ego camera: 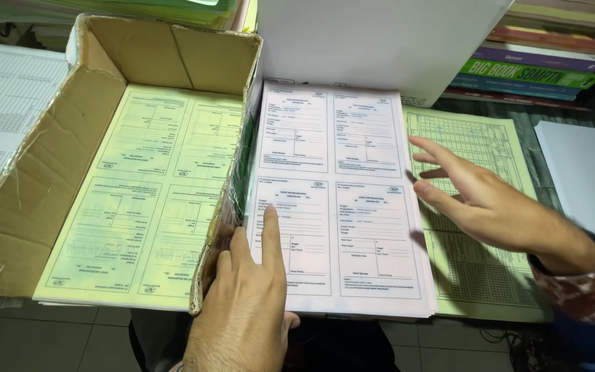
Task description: Sorting and organizing various printed forms into stacks and boxes
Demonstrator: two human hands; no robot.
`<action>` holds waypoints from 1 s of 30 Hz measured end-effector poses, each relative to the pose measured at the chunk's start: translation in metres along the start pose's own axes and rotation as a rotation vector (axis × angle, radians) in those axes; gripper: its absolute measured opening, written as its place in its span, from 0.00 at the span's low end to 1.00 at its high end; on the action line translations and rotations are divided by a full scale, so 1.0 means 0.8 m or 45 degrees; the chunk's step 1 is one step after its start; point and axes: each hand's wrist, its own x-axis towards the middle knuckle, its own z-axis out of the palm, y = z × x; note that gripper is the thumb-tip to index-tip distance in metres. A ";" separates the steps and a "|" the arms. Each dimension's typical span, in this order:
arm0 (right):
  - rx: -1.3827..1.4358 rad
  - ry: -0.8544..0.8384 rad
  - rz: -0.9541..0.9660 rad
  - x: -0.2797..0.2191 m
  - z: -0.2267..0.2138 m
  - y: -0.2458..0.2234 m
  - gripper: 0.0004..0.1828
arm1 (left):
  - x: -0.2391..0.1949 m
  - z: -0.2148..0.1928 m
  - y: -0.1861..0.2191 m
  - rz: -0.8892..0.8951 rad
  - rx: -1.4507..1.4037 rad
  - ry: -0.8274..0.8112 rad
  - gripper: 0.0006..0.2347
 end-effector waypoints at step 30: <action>1.229 0.251 0.139 0.116 -0.026 -0.001 0.46 | 0.014 0.035 0.009 -0.029 0.232 0.069 0.65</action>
